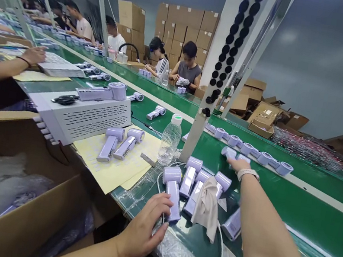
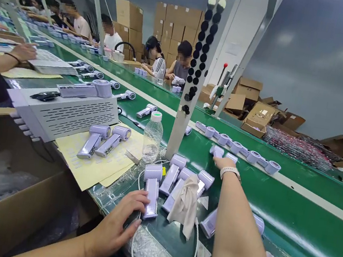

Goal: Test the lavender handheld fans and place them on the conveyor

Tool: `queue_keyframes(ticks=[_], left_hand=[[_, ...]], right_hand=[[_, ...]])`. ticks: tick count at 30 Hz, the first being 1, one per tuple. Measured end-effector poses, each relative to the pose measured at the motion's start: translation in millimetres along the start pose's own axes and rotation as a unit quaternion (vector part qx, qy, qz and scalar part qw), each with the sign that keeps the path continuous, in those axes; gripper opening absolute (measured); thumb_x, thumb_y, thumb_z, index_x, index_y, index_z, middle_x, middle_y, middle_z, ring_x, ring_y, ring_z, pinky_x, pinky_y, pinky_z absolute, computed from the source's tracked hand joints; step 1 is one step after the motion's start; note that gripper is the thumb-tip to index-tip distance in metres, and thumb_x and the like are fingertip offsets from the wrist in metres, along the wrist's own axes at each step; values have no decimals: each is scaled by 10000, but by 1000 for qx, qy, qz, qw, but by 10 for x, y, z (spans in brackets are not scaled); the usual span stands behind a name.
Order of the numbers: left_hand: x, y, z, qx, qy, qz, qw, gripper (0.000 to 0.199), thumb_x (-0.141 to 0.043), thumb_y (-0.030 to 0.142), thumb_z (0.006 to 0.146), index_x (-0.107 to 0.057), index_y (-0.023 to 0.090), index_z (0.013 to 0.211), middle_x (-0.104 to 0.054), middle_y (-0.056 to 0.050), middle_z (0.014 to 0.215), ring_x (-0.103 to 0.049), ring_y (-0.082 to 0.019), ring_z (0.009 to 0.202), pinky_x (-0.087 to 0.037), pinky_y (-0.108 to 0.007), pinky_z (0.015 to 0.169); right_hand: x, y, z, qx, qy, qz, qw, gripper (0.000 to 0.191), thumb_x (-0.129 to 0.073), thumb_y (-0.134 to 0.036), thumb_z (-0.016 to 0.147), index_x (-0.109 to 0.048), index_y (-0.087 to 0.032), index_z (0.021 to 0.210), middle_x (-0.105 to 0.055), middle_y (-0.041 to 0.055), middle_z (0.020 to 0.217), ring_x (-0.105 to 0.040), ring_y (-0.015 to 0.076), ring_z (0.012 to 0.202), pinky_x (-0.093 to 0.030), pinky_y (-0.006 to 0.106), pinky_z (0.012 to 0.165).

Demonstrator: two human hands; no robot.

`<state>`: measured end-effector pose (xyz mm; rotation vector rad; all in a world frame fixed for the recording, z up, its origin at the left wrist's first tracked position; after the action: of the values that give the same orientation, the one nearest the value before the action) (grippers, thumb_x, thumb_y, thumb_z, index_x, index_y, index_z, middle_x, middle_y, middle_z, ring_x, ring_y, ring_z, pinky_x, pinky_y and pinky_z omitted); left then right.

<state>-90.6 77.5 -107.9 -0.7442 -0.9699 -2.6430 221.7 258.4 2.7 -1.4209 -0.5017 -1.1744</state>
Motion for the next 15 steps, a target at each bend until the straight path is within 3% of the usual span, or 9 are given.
queue_keyframes(ticks=[4,5,7,8,9,11,13,15], left_hand=[[11,-58,0,40,30,-50,998,153,-501,197,988,-632,241,1055,-686,-106,1241,-538,-293,1361,-425,-544,1190],[-21,-27,35,56,31,-75,995,161,-509,229,1002,-662,243,1049,-691,-104,1245,-536,-299,1363,-379,-564,1220],[-145,95,153,102,28,-189,976,222,-560,350,1016,-696,260,1166,-680,-107,1329,-526,-314,1391,-306,-580,1261],[-244,175,224,133,19,-279,951,345,-601,447,999,-671,268,1285,-656,-118,1397,-524,-324,1405,-310,-571,1264],[-352,250,287,172,18,-395,902,526,-637,558,962,-608,274,1403,-608,-129,1486,-505,-336,1439,-333,-553,1258],[-547,353,359,261,35,-582,769,711,-683,699,870,-607,248,1415,-658,-150,1435,-582,-357,1375,-417,-532,1207],[-650,360,338,344,48,-658,669,633,-754,689,813,-713,204,1217,-775,-138,1203,-722,-333,1157,-529,-492,1096],[-656,332,267,387,12,-675,628,541,-804,648,785,-753,163,1020,-811,-126,1044,-778,-288,961,-604,-428,960]], right_hand=[[256,204,-546,38,-35,30,998,280,-636,-416,1014,-717,-148,1023,-738,75,1000,-705,209,862,-589,372,787],[283,208,-788,60,-38,41,997,302,-634,-436,985,-732,-150,994,-748,102,1022,-711,245,908,-580,391,807],[262,146,-1365,104,-36,61,992,364,-677,-489,878,-770,-175,1036,-719,163,1263,-676,353,1151,-555,457,934],[209,89,-1674,122,-38,69,989,411,-708,-503,829,-781,-199,1095,-651,165,1416,-626,386,1268,-530,492,1007],[140,7,-1977,148,-41,78,985,431,-725,-490,808,-788,-222,1140,-560,155,1540,-579,396,1348,-497,511,1075],[36,-145,-2484,199,-18,74,977,510,-781,-426,779,-779,-199,1236,-413,208,1650,-493,458,1437,-438,596,1137],[-58,-203,-2763,229,-30,73,970,729,-867,-446,724,-709,-173,1382,-344,254,1681,-447,503,1468,-453,634,1122],[-107,-161,-2786,256,-71,90,960,579,-829,-467,807,-743,-228,1327,-534,205,1574,-578,434,1379,-545,564,1051]])
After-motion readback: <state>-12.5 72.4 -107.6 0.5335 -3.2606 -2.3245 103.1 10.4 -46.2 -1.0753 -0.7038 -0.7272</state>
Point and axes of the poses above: each hand's wrist, its own z-axis towards the middle knuckle, its own x-axis out of the back of the hand, y = z × x, the point moved 7 cm from there along z, towards the middle knuckle
